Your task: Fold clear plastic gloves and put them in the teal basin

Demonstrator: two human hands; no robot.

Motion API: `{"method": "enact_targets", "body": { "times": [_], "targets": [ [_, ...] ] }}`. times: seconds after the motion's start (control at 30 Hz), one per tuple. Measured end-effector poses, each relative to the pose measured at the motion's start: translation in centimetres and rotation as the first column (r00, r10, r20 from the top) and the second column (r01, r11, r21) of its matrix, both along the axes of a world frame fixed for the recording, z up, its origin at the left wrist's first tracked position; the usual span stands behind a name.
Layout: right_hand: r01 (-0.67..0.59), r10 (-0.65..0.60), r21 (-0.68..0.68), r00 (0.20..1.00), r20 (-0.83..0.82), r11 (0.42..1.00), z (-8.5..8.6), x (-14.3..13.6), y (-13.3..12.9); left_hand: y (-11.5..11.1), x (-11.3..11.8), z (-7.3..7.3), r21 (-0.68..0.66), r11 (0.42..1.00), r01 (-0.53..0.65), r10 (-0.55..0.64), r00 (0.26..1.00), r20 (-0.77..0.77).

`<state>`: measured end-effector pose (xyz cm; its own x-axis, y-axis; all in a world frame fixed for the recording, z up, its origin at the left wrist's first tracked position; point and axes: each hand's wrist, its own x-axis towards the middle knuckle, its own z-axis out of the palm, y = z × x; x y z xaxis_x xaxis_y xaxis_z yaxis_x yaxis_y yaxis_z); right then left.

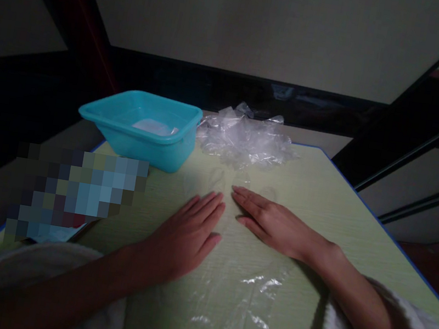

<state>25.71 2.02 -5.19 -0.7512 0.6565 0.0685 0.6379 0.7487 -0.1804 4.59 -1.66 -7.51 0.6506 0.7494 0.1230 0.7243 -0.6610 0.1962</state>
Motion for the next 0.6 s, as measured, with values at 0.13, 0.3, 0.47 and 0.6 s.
{"method": "enact_targets", "body": {
  "times": [0.13, 0.3, 0.47, 0.6],
  "targets": [
    [-0.013, 0.012, 0.017, 0.999, 0.042, 1.000, -0.2, 0.2, 0.2, 0.0, 0.0, 0.4, -0.037, 0.999, -0.029, 0.026, 0.998, -0.057],
    [-0.015, 0.015, 0.004, 0.998, 0.062, 1.000, -0.1, 0.2, 0.2, 0.0, 0.0, 0.7, -0.055, 0.997, -0.059, 0.055, 0.995, -0.078],
    [-0.009, 0.010, -0.004, 0.997, 0.077, 1.000, 0.0, 0.1, 0.1, 0.5, -0.2, 0.4, -0.039, 0.995, -0.095, 0.094, 0.995, -0.027],
    [-0.007, 0.007, 0.001, 0.997, 0.083, 1.000, -0.1, 0.2, 0.2, 1.6, -0.7, -0.1, 0.003, 0.979, -0.205, 0.205, 0.979, 0.008]
  ]
}}
